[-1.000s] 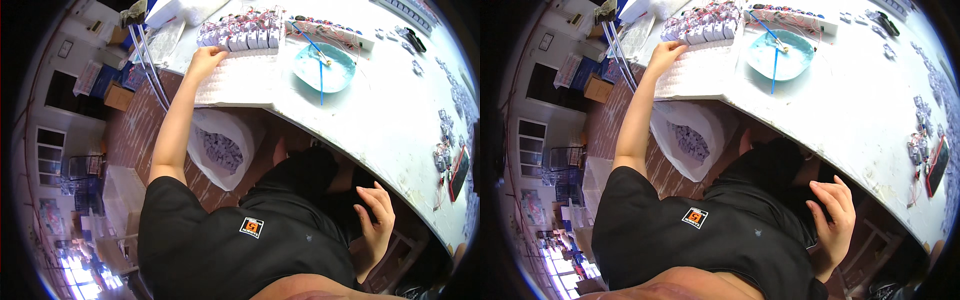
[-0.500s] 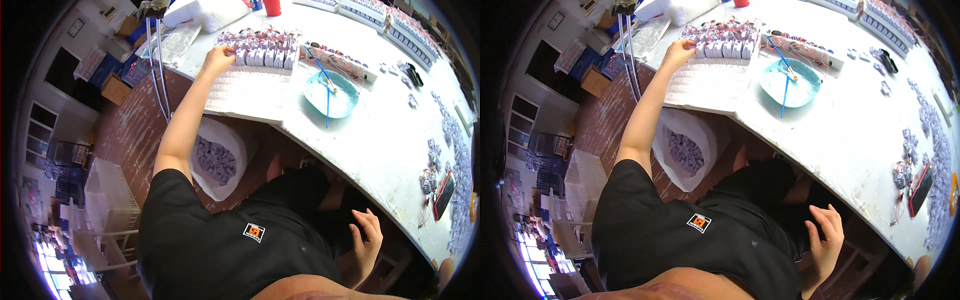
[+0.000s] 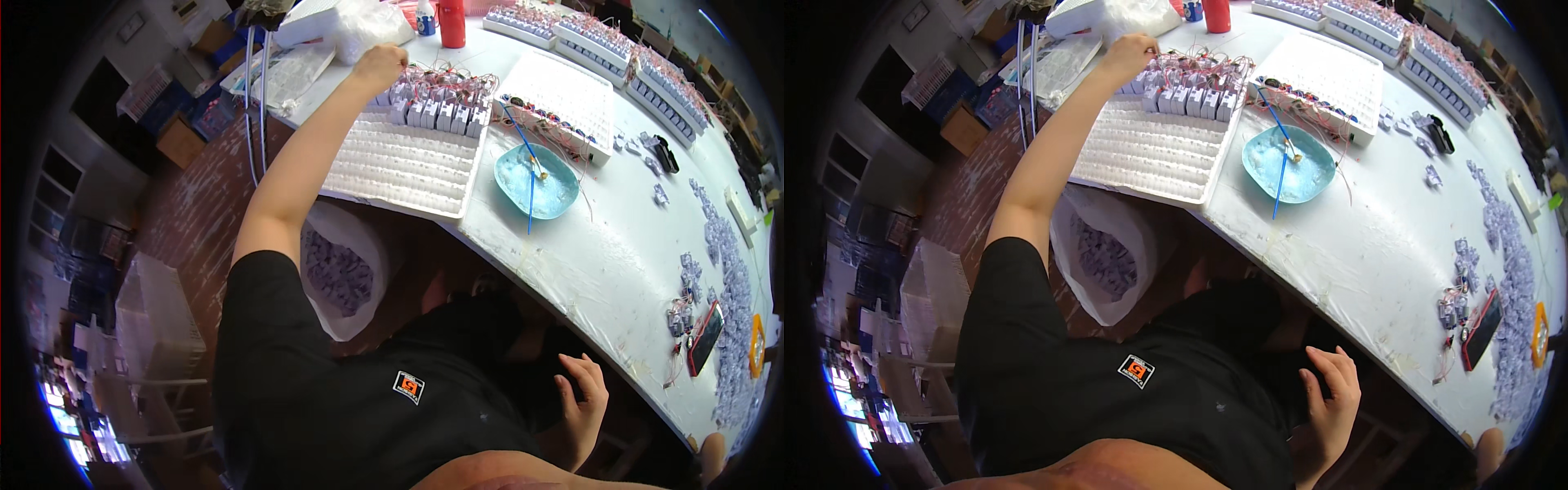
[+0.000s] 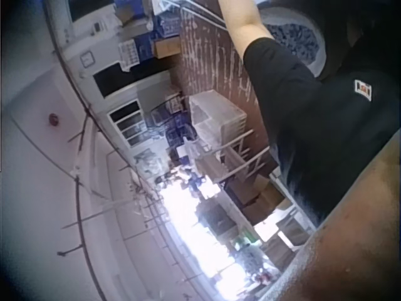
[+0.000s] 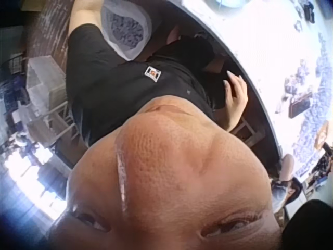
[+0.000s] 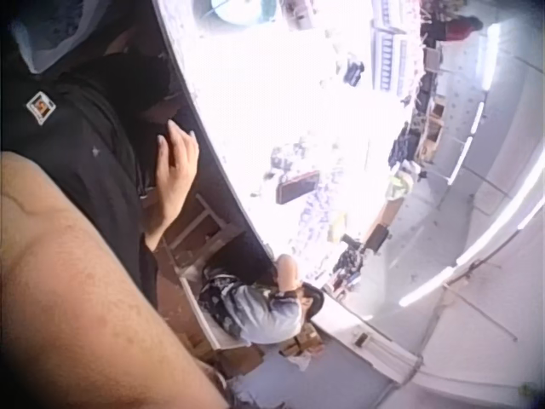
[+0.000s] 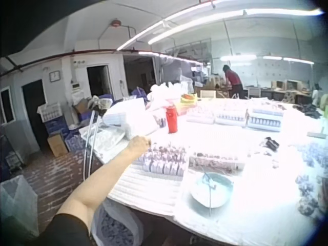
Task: Assembling and inspecting electronic components at a workbench.
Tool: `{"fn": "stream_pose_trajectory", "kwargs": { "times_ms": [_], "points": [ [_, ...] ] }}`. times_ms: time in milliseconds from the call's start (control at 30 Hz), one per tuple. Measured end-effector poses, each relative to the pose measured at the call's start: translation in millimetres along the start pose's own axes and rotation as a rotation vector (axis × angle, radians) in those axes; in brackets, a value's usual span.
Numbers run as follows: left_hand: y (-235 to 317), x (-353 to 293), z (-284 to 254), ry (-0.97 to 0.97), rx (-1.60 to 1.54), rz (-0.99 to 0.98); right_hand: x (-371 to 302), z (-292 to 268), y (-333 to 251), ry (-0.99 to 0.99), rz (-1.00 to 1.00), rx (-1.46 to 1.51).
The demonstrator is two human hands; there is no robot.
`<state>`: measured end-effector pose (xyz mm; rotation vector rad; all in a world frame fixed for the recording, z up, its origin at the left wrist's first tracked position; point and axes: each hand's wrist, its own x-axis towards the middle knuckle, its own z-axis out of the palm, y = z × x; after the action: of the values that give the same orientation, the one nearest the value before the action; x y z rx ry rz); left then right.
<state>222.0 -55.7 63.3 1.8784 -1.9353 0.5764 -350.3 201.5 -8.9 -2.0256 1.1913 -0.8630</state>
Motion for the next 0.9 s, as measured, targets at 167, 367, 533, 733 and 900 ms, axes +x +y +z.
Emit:
{"fn": "stream_pose_trajectory", "kwargs": {
  "times_ms": [167,367,533,733,900],
  "points": [
    [0,28,24,-0.204,-0.226,-0.084,0,0,-6,-0.018,-0.01,-0.024],
    [-28,40,-1,-0.392,-0.608,-0.324,-8,-2,0,-0.073,0.067,-0.03],
    [-41,12,-26,-0.312,-0.801,-0.371,-3,0,0,-0.115,0.087,-0.027],
    [-40,-43,-32,0.074,-0.485,-0.439,6,4,-5,-0.155,0.054,-0.031],
    [-16,-86,-18,0.027,-0.578,-0.583,8,8,-19,-0.185,0.05,-0.057]
  ]
}}
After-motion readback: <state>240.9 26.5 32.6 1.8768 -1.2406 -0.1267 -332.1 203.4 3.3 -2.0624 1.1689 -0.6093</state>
